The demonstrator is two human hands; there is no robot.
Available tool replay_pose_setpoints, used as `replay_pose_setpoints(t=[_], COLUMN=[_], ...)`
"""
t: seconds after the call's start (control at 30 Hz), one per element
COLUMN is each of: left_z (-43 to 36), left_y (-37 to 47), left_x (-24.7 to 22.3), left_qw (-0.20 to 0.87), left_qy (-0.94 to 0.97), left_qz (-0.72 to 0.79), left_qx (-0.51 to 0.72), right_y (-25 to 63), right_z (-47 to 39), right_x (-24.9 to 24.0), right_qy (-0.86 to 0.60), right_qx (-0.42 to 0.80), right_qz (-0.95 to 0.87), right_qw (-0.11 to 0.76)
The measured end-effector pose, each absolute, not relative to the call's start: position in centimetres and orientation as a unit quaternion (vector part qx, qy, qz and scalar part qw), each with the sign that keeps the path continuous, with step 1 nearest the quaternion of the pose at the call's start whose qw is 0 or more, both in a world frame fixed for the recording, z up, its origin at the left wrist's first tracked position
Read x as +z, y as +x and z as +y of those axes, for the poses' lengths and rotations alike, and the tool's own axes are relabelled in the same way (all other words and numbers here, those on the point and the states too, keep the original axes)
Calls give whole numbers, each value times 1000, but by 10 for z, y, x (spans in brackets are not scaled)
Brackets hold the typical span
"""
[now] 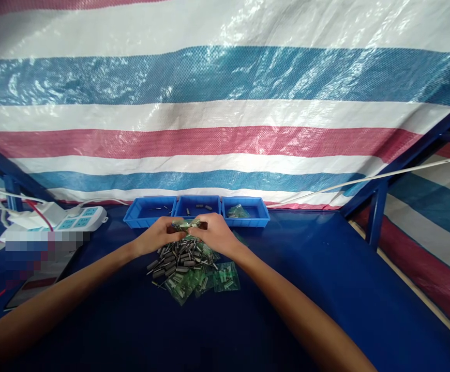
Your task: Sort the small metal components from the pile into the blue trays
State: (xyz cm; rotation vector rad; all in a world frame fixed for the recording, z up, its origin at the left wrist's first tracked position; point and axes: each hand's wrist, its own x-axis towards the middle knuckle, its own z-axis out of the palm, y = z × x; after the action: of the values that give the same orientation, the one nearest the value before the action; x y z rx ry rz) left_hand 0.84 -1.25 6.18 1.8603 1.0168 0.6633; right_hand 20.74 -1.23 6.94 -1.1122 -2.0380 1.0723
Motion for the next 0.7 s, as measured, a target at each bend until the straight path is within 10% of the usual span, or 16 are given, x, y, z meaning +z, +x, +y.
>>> replay_pose_setpoints(t=[0.7], left_z=[-6], left_y=[3], left_x=[54], left_qw=[446], left_qy=[754], left_qz=[408], left_qx=[259], right_y=[204], right_z=[-10], right_x=[60], right_qy=[-431], right_qx=[392], right_qz=[-750], right_qw=[313])
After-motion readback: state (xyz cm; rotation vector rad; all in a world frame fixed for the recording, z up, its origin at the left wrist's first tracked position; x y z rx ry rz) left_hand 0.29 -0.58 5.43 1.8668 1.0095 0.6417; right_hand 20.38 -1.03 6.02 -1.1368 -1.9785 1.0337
